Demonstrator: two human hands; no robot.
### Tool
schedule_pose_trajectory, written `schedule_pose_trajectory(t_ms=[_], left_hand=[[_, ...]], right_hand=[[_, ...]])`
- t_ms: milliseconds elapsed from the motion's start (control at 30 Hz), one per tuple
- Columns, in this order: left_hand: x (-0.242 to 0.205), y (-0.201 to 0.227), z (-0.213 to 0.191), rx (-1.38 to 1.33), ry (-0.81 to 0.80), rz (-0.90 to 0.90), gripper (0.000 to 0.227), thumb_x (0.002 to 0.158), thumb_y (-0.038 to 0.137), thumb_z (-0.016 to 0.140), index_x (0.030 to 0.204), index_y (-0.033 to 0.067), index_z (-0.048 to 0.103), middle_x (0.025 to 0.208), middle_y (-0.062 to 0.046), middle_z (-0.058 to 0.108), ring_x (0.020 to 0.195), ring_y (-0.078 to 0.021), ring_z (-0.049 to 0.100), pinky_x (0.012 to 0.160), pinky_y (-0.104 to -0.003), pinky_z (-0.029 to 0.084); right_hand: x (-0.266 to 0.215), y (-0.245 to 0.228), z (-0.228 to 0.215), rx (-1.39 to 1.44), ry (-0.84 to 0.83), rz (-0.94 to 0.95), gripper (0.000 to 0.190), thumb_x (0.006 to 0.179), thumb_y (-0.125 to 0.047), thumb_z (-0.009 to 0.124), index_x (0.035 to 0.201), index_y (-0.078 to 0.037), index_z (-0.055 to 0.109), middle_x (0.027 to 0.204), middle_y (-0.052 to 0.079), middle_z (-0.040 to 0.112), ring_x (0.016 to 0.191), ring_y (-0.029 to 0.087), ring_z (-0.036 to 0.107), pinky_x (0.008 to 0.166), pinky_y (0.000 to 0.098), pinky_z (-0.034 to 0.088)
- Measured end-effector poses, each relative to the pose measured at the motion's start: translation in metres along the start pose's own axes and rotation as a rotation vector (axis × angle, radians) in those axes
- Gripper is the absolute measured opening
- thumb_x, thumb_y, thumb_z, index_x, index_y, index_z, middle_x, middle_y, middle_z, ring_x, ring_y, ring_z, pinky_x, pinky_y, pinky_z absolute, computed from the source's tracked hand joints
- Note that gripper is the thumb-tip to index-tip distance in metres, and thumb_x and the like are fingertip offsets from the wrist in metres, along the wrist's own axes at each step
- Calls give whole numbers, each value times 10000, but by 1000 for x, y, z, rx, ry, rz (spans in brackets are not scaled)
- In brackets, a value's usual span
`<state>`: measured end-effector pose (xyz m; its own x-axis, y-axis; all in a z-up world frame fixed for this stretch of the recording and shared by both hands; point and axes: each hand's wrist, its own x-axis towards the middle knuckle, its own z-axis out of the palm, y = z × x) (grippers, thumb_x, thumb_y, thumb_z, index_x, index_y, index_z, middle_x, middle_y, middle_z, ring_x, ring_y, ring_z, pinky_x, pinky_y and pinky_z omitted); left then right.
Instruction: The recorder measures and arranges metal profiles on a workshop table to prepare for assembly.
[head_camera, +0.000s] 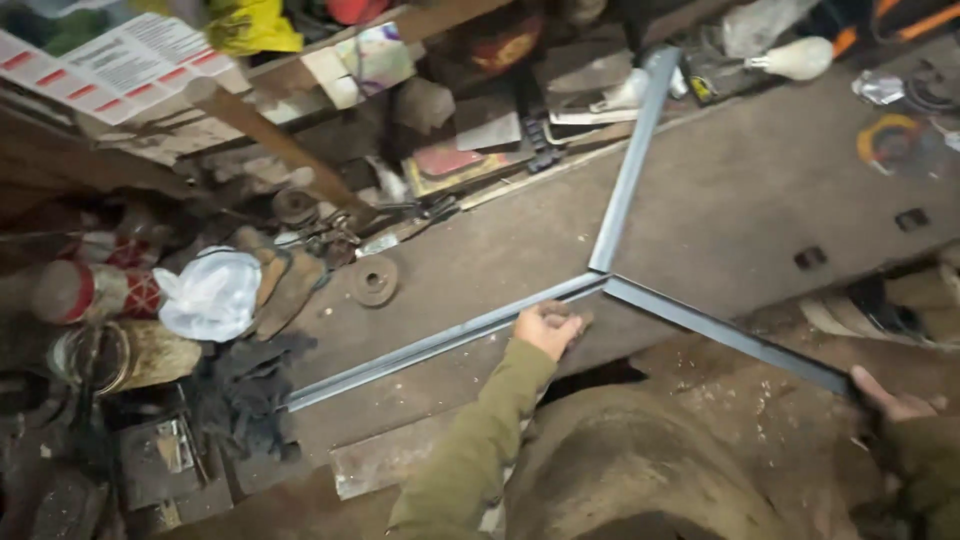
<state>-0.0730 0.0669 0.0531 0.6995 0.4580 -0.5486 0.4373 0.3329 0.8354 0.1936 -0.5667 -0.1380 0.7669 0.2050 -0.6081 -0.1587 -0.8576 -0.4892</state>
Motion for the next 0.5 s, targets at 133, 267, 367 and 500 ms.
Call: schedule_pose_trajectory(t_ms=[133,267,367,500], left_hand=[[13,1,17,252,121,129,319,834,139,801,1080,-39,701,863,-120,784,759,-179,762,706,-329,617],[-1,-13,10,573,231,381,268,857,132,774,1081,-3,718,904,-132,783,813,-252,767,779,-373,597],[-14,-1,12,731,303,392,239,863,151,756,1087,66,746,960,-123,786,893,-304,760,828,-414,586],[-21,14,19,739,254,610,240,904,118,722,1138,124,775,1087,-117,772,1004,-329,726,892,-416,582]], right_hand=[[-87,-172,-16,337,43,485,834,968,-736,641,1217,57,706,1034,254,750,833,323,608,828,467,504],[-82,-152,-13,487,9,472,724,929,-685,679,1157,1,714,1001,188,746,765,257,518,710,447,471],[-82,-153,-13,457,38,436,747,966,-684,703,1101,50,726,951,202,716,711,256,495,622,428,446],[-96,-179,-17,493,32,458,660,923,-632,693,1158,-16,684,925,159,717,680,217,550,589,387,449]])
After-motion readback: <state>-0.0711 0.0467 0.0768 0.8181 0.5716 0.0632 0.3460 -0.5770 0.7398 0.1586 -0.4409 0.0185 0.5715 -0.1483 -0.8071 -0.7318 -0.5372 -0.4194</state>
